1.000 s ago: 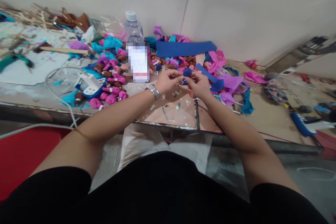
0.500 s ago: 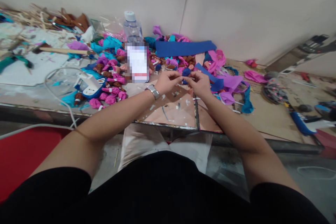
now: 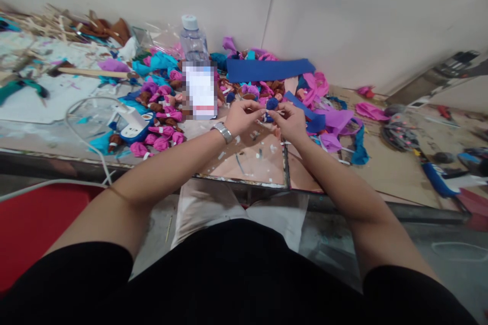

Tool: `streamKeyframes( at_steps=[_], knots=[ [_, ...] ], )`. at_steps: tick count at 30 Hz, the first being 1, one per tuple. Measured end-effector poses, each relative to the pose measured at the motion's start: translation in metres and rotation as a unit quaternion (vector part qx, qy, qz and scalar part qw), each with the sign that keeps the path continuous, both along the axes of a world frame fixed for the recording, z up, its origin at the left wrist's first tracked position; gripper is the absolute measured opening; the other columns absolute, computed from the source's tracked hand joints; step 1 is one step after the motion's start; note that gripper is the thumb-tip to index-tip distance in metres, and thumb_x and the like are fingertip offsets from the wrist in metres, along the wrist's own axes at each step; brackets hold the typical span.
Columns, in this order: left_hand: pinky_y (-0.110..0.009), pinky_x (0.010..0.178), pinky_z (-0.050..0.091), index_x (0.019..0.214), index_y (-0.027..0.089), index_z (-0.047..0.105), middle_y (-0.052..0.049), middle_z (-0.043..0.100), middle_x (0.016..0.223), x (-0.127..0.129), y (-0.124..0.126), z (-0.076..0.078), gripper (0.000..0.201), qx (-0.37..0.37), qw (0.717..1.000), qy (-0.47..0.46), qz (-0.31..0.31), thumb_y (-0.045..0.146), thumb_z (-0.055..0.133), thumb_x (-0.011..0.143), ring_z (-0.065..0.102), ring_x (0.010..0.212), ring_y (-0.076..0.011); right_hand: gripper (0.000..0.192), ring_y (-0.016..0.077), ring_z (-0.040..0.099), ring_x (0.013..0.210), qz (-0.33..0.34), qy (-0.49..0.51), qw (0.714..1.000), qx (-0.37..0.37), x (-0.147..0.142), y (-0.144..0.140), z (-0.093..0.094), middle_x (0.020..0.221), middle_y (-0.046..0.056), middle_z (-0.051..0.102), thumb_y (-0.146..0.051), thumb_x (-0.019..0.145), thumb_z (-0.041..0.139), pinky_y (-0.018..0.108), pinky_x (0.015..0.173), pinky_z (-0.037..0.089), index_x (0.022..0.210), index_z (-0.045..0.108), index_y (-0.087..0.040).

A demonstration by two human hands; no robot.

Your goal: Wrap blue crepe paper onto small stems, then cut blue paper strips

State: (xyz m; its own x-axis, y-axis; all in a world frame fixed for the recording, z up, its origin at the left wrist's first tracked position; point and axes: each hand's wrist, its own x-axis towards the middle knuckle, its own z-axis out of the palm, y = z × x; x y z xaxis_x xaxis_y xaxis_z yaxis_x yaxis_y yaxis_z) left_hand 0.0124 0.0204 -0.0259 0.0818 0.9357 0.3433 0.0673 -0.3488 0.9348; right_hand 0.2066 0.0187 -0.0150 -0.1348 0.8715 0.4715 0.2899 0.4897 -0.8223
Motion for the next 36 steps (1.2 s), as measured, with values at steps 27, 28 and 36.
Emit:
streamKeyframes(
  at_steps=[27,28,36],
  knots=[
    [-0.032,0.078,0.059,0.093,0.016,0.073,-0.006,0.076,0.086,0.002,-0.002,0.003,0.048,-0.047,0.993,-0.063,-0.085,0.051,0.094,0.068,0.071,0.074,-0.0151,0.051,0.0156,0.061,0.059,0.010,0.000,1.000,-0.011,0.001,-0.002,0.003,0.065,0.000,0.067,-0.069,0.074,0.085,0.030,0.057,0.047,0.076,0.071,-0.021],
    [-0.032,0.078,0.059,0.092,0.016,0.073,-0.006,0.077,0.086,0.003,-0.002,0.003,0.046,-0.046,0.993,-0.065,-0.081,0.050,0.094,0.069,0.070,0.074,-0.0148,0.051,0.0156,0.062,0.058,0.008,-0.001,1.000,-0.012,0.001,-0.003,0.003,0.066,0.000,0.067,-0.070,0.073,0.085,0.030,0.056,0.048,0.075,0.071,-0.021],
    [-0.032,0.081,0.060,0.092,0.016,0.074,-0.006,0.078,0.089,0.001,0.004,0.000,0.034,-0.044,0.995,-0.084,-0.030,0.039,0.090,0.073,0.072,0.081,-0.0160,0.063,0.0155,0.064,0.058,0.033,0.028,0.999,-0.014,-0.002,-0.011,0.011,0.080,0.003,0.073,-0.087,0.083,0.063,0.032,0.059,0.055,0.084,0.066,-0.024]
  ],
)
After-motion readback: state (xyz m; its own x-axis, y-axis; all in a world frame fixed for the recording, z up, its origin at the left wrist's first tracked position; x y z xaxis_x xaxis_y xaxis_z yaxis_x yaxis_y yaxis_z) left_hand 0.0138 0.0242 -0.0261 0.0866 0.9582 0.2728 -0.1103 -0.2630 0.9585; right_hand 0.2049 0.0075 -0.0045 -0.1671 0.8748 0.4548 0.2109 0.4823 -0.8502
